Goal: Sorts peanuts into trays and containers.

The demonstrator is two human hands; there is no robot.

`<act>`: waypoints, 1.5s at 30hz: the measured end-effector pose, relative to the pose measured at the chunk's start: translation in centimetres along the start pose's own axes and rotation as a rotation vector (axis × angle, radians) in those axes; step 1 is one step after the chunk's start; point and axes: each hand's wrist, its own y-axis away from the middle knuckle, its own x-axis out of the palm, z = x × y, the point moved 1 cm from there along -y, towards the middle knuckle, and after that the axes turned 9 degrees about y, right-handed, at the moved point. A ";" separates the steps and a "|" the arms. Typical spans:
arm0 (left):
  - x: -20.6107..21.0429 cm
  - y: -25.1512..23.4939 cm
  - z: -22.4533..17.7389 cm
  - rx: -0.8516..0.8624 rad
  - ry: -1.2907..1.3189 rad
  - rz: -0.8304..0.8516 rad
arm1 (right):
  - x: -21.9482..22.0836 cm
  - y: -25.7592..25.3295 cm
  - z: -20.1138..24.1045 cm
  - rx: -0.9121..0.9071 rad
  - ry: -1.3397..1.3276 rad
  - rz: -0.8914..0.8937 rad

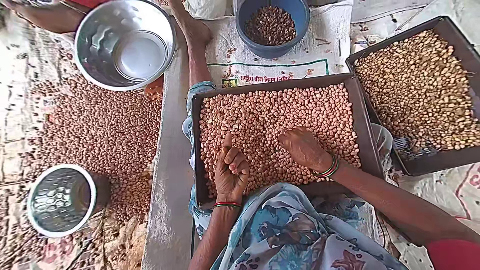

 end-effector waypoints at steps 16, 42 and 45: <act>-0.1 0.4 0.5 -0.227 -0.013 0.056 | -1.8 5.0 2.4 0.065 -0.485 0.115; -0.1 0.5 0.2 -0.177 0.032 0.093 | 1.9 -6.3 5.4 0.195 -0.593 -0.125; -0.3 0.6 0.1 -0.154 0.032 0.073 | 1.0 -3.8 5.3 -0.135 -0.648 0.134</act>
